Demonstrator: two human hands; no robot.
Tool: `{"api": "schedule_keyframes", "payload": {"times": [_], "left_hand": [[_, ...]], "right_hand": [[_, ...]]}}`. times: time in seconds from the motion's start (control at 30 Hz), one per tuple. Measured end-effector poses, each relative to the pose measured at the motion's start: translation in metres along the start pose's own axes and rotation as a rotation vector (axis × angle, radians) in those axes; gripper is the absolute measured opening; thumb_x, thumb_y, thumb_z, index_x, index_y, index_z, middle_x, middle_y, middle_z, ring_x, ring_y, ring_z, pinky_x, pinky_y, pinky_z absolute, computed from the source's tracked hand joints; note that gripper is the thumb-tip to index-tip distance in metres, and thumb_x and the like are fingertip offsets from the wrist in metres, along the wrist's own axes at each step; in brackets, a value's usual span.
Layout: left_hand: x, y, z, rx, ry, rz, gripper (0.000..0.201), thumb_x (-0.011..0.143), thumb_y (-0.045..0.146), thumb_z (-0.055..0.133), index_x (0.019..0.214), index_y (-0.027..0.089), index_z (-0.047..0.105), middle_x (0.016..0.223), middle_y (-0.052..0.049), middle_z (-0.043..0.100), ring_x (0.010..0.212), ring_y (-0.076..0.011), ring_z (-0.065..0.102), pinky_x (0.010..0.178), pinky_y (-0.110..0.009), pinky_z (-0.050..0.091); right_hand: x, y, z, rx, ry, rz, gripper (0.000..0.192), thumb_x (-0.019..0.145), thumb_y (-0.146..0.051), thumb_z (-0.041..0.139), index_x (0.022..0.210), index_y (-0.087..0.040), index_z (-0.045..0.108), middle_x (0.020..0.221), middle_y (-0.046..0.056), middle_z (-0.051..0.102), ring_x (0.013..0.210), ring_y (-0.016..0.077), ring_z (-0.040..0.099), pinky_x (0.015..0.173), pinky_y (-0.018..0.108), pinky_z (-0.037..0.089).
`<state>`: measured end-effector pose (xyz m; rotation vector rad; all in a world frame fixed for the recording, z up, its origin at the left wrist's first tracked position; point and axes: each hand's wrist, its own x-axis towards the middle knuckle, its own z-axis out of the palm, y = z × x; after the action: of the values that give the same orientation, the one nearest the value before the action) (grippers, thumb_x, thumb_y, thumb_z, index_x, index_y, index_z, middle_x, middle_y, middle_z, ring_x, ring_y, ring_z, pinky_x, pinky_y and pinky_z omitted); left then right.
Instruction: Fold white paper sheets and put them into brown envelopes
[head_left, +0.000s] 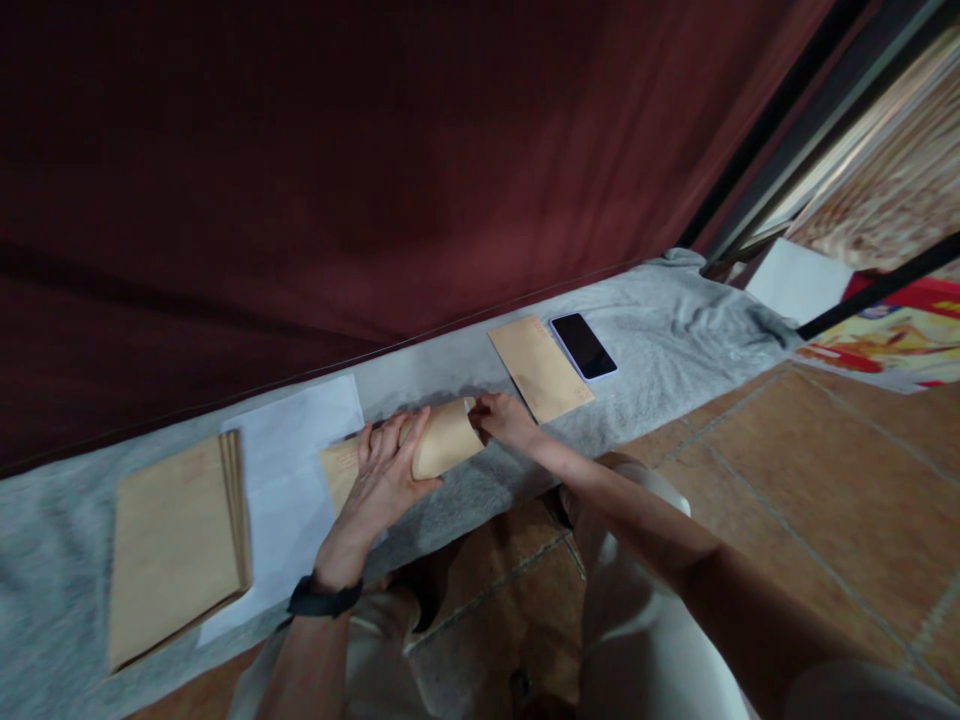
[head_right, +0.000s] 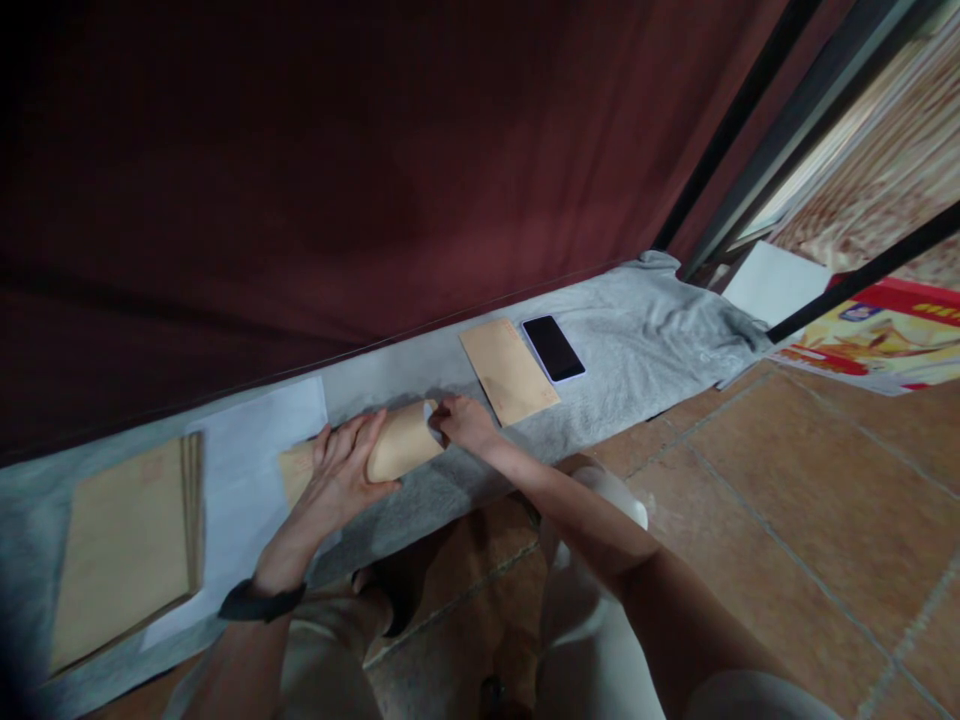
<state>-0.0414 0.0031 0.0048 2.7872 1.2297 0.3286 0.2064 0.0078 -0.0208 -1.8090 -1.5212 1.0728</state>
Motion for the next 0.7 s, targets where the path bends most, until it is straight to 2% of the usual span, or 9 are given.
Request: {"api": "schedule_keyframes", "payload": {"times": [0.2, 0.43, 0.57, 0.7], "left_hand": [[0.0006, 0.0007, -0.0006, -0.005, -0.003, -0.001, 0.106, 0.080, 0.039, 0.077, 0.164, 0.027, 0.013, 0.152, -0.019, 0.045, 0.141, -0.0389, 0.044, 0.122, -0.062, 0.020], [0.0007, 0.0010, -0.0006, -0.027, 0.018, 0.011, 0.103, 0.081, 0.040, 0.077, 0.164, 0.023, 0.019, 0.151, -0.020, 0.047, 0.142, -0.0392, 0.044, 0.123, -0.061, 0.019], [-0.0005, 0.0008, -0.0012, -0.004, 0.031, 0.021, 0.104, 0.081, 0.040, 0.078, 0.164, 0.024, 0.018, 0.154, -0.021, 0.045, 0.143, -0.0394, 0.042, 0.123, -0.064, 0.013], [-0.0017, -0.0001, -0.0019, -0.008, 0.039, -0.005, 0.100, 0.082, 0.044, 0.077, 0.163, 0.026, 0.020, 0.163, -0.021, 0.036, 0.152, -0.0419, 0.030, 0.122, -0.068, 0.004]], "right_hand": [[0.0015, 0.0027, -0.0005, -0.037, -0.013, -0.038, 0.012, 0.083, -0.019, 0.065, 0.075, -0.019, 0.074, 0.067, 0.001, 0.068, 0.065, 0.0140, 0.063, 0.059, 0.022, 0.043], [0.0013, 0.0018, -0.0012, -0.111, 0.036, -0.084, 0.007, 0.081, -0.018, 0.067, 0.076, -0.017, 0.073, 0.084, 0.003, 0.069, 0.072, 0.0130, 0.062, 0.064, 0.022, 0.044], [0.0016, 0.0023, -0.0022, -0.024, -0.011, -0.082, 0.011, 0.082, -0.018, 0.064, 0.074, -0.017, 0.070, 0.074, 0.001, 0.066, 0.069, 0.0130, 0.061, 0.065, 0.022, 0.044], [0.0037, 0.0053, -0.0048, 0.159, -0.014, -0.096, 0.008, 0.080, -0.017, 0.064, 0.073, -0.019, 0.068, 0.065, -0.004, 0.063, 0.065, 0.0115, 0.058, 0.062, 0.021, 0.044]]}}
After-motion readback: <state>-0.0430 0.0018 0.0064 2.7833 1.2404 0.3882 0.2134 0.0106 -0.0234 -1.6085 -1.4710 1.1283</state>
